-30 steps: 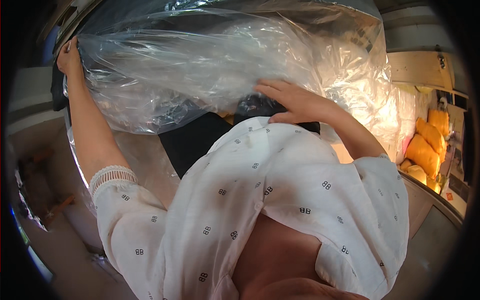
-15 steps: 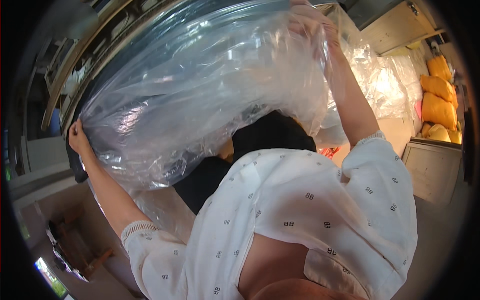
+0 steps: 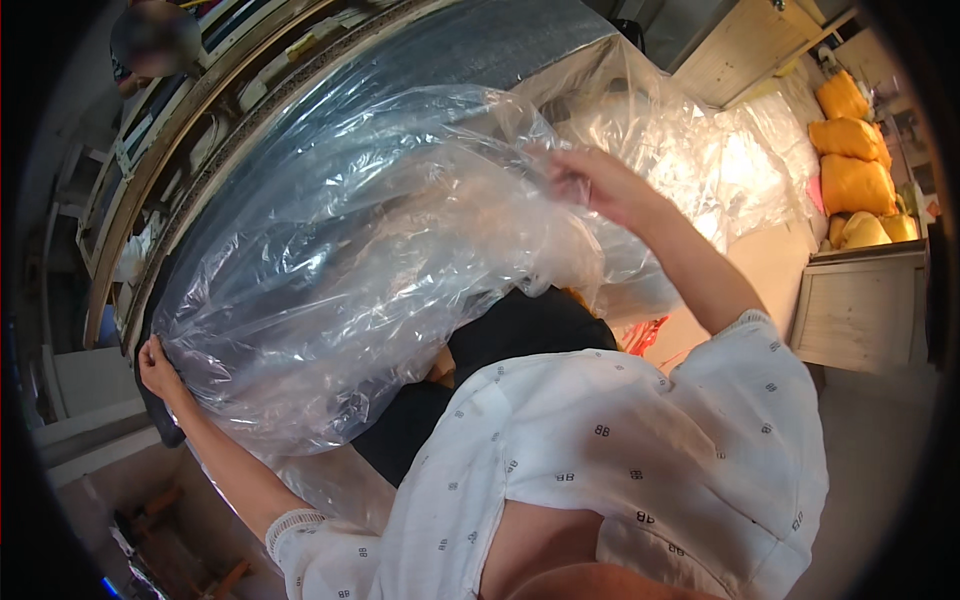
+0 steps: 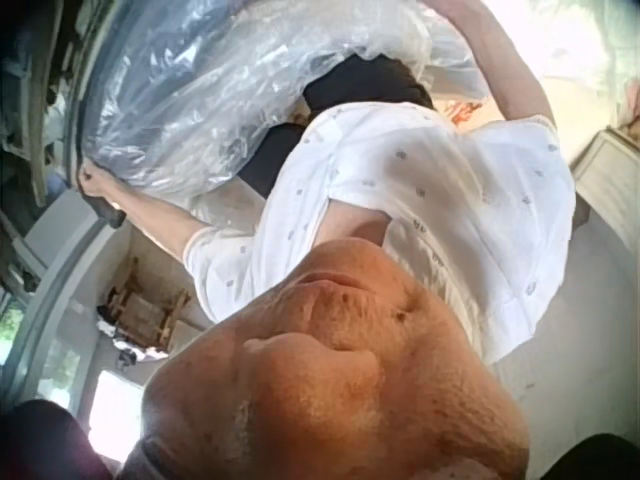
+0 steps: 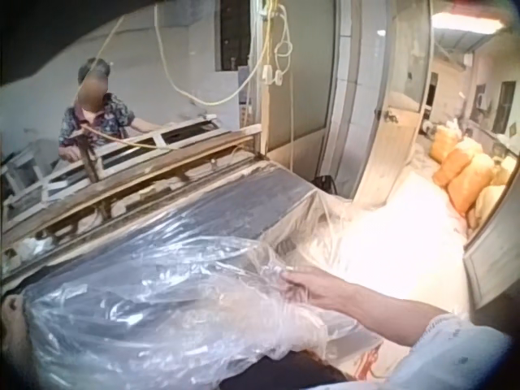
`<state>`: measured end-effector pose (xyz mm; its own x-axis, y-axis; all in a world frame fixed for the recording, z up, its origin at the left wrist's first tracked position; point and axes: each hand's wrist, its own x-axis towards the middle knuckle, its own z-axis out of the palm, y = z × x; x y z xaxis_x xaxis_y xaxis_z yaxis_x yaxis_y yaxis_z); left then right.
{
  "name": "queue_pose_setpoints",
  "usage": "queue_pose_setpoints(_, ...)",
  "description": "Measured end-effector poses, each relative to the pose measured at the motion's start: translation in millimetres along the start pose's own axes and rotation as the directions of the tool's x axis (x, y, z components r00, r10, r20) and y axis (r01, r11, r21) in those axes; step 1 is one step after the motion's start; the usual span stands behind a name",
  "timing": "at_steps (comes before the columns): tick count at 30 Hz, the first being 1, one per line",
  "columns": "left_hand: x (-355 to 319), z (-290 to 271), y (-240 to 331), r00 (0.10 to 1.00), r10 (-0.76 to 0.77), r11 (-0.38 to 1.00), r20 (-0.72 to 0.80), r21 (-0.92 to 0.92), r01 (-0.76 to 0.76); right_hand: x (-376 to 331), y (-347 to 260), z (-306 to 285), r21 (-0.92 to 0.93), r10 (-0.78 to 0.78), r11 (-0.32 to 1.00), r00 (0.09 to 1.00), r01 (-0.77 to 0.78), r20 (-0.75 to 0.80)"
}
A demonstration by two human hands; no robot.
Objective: The person is wrapping a large curved object with a plastic sheet on a workbench.
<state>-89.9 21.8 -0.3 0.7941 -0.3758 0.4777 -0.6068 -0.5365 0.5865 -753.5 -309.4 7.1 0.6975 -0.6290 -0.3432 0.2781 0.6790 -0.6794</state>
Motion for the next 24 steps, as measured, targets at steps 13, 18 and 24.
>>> queue_pose_setpoints(13,-45,-36,9,0.996,0.073,0.975,0.042,0.209,-0.080,128,-138,-48,-0.996,-0.730,-0.083,0.683,-0.042,0.032)
queue_pose_setpoints(18,-52,-40,16,1.000,0.026,0.971,-0.014,0.237,-0.022,142,-150,-36,-0.931,-0.757,-0.343,0.623,-0.124,0.197)
queue_pose_setpoints(24,-51,-35,13,0.999,0.020,0.964,-0.050,0.267,-0.006,204,-174,-45,-0.959,-0.708,-0.244,0.702,-0.142,0.076)
